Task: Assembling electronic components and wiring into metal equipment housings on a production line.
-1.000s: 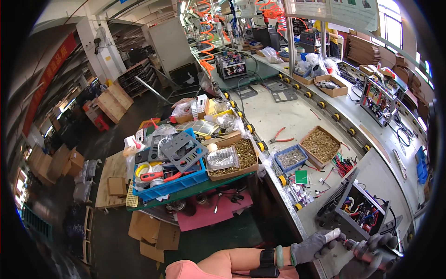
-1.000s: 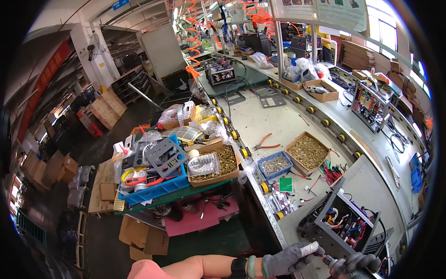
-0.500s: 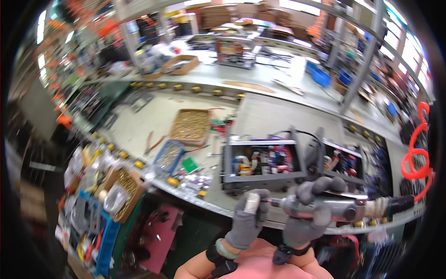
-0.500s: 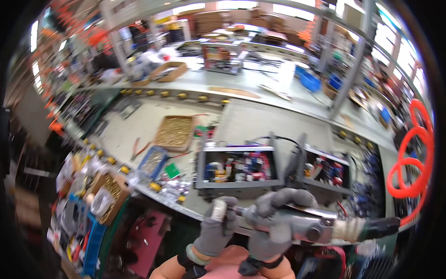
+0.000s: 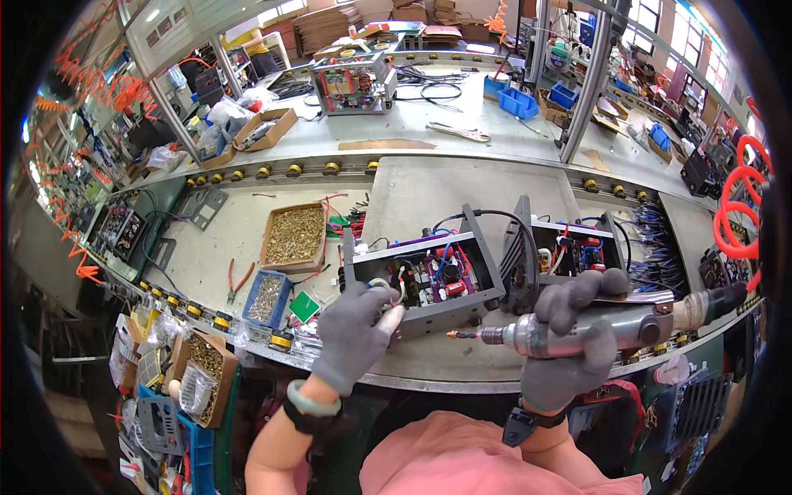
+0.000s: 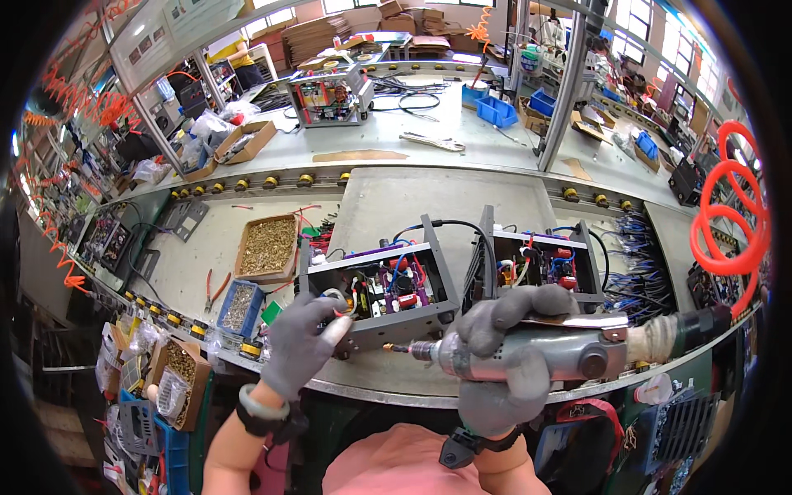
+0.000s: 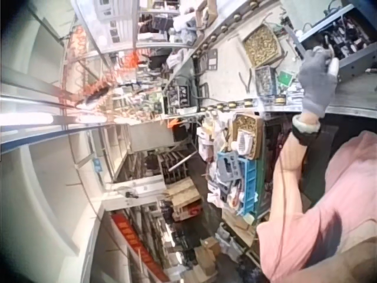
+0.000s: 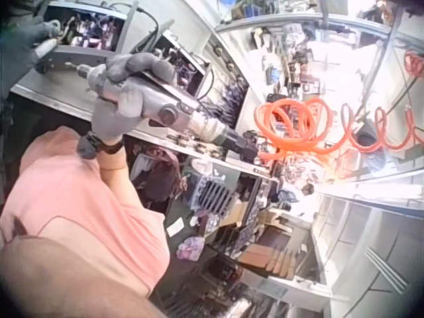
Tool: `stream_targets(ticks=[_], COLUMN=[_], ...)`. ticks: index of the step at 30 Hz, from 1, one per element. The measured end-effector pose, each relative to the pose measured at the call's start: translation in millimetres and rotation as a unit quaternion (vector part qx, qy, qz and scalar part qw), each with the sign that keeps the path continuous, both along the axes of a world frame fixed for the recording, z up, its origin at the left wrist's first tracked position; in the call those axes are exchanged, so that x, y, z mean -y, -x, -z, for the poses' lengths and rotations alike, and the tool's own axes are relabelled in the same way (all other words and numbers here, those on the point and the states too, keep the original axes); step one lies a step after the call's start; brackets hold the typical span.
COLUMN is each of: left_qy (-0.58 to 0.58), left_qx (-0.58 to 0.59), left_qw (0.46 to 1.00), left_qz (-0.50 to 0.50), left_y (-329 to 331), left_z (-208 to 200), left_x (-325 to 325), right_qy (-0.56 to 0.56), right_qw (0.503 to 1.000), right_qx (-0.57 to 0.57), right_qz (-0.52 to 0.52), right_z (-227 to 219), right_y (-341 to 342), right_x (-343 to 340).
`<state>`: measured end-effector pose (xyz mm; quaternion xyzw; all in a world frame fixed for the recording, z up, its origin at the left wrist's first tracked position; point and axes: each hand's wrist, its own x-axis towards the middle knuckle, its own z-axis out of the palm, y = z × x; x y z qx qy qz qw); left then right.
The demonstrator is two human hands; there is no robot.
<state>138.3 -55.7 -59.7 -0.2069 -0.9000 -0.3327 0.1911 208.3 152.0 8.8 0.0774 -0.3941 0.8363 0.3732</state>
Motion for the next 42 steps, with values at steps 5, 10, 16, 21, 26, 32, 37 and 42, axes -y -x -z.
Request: stream_targets(ticks=[5, 10, 16, 21, 26, 32, 37, 42], left_qy=[0.095, 0.181, 0.359, 0.416, 0.433, 0.256, 0.286, 0.281], left_qx=[0.021, 0.448, 0.172, 0.096, 0.231, 0.439, 0.377, 0.392], left_qw=[0.994, 0.839, 0.916, 0.903, 0.859, 0.857, 0.877, 0.872], left_qz=[0.049, 0.250, 0.059, 0.050, 0.144, 0.088, 0.083, 0.091], left_y=[46.2, 77.8, 54.0, 29.9, 52.1, 56.1, 52.6, 54.8], left_z=[-7.2, -31.1, -39.6, -28.2, -28.4, -33.3, -33.1, -40.9], left_x=[-18.4, -4.4, -3.4, -4.0, -7.5, -5.8, -9.9, -12.2], right_qy=[-0.031, -0.025, 0.009, 0.009, 0.007, 0.022, 0.019, -0.085], right_qw=[0.999, 0.999, 0.996, 0.995, 0.992, 0.983, 0.965, 0.962], right_qx=[0.020, 0.045, 0.082, 0.083, 0.085, 0.061, 0.101, 0.145], right_qz=[0.001, -0.004, -0.025, -0.057, -0.096, -0.174, -0.240, -0.217], right_z=[7.5, 9.9, 14.3, 22.4, 28.4, 36.1, 52.8, 59.4], right_y=[-1.6, -4.2, 1.0, 10.2, 9.8, 25.8, 58.5, 74.6], right_x=[-3.0, -12.6, -12.2, -9.4, -6.6, -0.8, 19.2, 28.6])
